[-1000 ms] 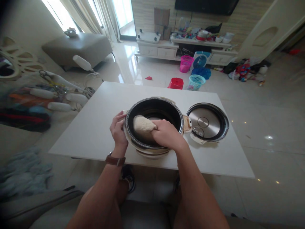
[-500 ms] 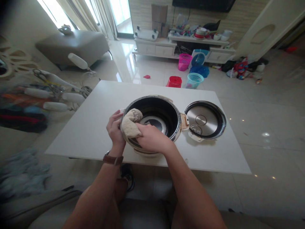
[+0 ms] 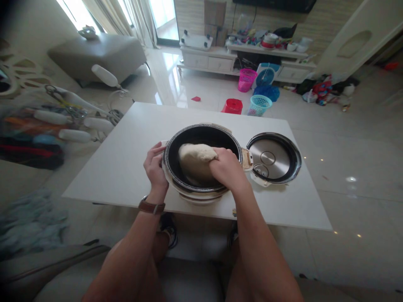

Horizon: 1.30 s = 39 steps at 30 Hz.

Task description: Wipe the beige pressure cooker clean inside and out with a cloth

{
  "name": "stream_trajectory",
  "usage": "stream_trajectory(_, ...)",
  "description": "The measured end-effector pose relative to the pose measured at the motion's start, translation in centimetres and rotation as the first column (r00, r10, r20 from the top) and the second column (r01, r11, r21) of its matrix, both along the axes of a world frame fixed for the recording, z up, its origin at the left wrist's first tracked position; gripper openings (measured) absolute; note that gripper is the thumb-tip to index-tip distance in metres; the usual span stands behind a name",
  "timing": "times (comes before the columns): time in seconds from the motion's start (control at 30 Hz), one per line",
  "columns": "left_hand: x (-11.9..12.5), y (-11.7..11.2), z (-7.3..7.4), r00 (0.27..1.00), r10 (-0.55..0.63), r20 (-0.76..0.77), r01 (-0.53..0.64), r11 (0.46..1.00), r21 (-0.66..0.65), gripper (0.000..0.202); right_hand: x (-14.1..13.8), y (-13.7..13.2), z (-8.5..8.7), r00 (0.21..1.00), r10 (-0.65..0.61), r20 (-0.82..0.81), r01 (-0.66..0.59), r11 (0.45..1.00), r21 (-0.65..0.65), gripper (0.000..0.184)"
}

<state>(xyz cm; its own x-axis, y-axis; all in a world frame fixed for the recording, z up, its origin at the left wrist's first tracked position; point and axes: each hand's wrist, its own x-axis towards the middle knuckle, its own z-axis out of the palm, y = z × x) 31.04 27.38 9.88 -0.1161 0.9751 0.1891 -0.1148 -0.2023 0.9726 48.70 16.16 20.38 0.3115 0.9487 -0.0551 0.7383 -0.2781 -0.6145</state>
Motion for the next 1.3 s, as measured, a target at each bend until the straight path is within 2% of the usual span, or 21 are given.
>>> stream_trajectory(0.1,0.0,0.0,0.0,1.000,0.003,0.003,-0.003,1.000,0.001,0.025,-1.8,0.6,-0.5,0.998,-0.032,-0.056,0.038,0.994,0.106,0.035)
stream_trajectory(0.23,0.0,0.0,-0.2,1.000,0.005,-0.012,-0.005,1.000,0.007,0.025,-4.7,1.3,-0.9,0.968,0.197,-0.152,-0.181,0.977,0.114,0.049)
stream_trajectory(0.37,0.0,0.1,-0.3,1.000,0.001,-0.015,-0.001,1.000,0.012,0.024,-5.0,1.4,-0.9,0.911,0.377,-0.168,-0.386,0.922,-0.023,0.054)
stream_trajectory(0.5,0.0,0.0,-0.2,1.000,0.009,-0.005,-0.008,1.000,0.023,0.024,-3.0,0.8,-0.1,0.870,0.471,-0.148,-0.493,0.841,-0.223,0.041)
stream_trajectory(0.6,0.1,0.0,0.0,1.000,0.009,0.000,-0.009,1.000,0.013,0.023,-1.8,0.0,0.8,0.904,0.428,-0.021,-0.400,0.824,-0.401,0.034)
stream_trajectory(0.7,0.1,-0.1,0.1,1.000,0.008,-0.011,-0.008,1.000,0.001,0.023,-0.9,-0.6,1.3,0.937,0.343,0.061,-0.288,0.861,-0.420,0.032)
stream_trajectory(0.77,0.1,-0.1,0.0,1.000,0.003,-0.014,-0.003,1.000,-0.003,0.023,-0.3,-0.9,1.4,0.963,0.264,0.056,-0.235,0.922,-0.307,0.031)
stream_trajectory(0.87,0.0,0.0,-0.1,1.000,-0.001,-0.009,0.001,1.000,-0.002,0.023,0.5,-1.0,1.2,0.997,0.063,0.045,-0.062,0.998,-0.024,0.030)
stream_trajectory(0.97,0.0,0.0,-0.2,1.000,0.001,-0.018,-0.001,1.000,0.001,0.023,0.0,-0.5,0.8,0.993,-0.122,0.002,0.119,0.978,0.171,0.032)
stream_trajectory(1.03,0.1,0.0,-0.2,1.000,0.002,-0.016,-0.001,1.000,0.004,0.023,-1.2,0.0,0.3,0.991,-0.130,-0.042,0.136,0.972,0.191,0.036)
stream_trajectory(1.1,0.1,0.0,-0.2,1.000,0.004,-0.012,-0.004,1.000,0.006,0.024,-2.8,0.6,-0.1,0.995,-0.034,-0.099,0.051,0.982,0.184,0.043)
stream_trajectory(1.17,0.1,0.0,-0.2,1.000,0.007,-0.015,-0.007,1.000,0.006,0.024,-4.3,1.1,-0.6,0.977,0.146,-0.152,-0.120,0.978,0.170,0.050)
stream_trajectory(1.23,0.1,0.0,-0.3,1.000,0.008,-0.024,-0.008,1.000,0.002,0.024,-5.1,1.4,-0.8,0.933,0.313,-0.176,-0.296,0.948,0.115,0.052)
stream_trajectory(1.3,0.1,0.0,-0.3,0.999,0.007,-0.034,-0.007,1.000,0.005,0.024,-5.1,1.2,-0.7,0.901,0.400,-0.169,-0.403,0.915,0.021,0.050)
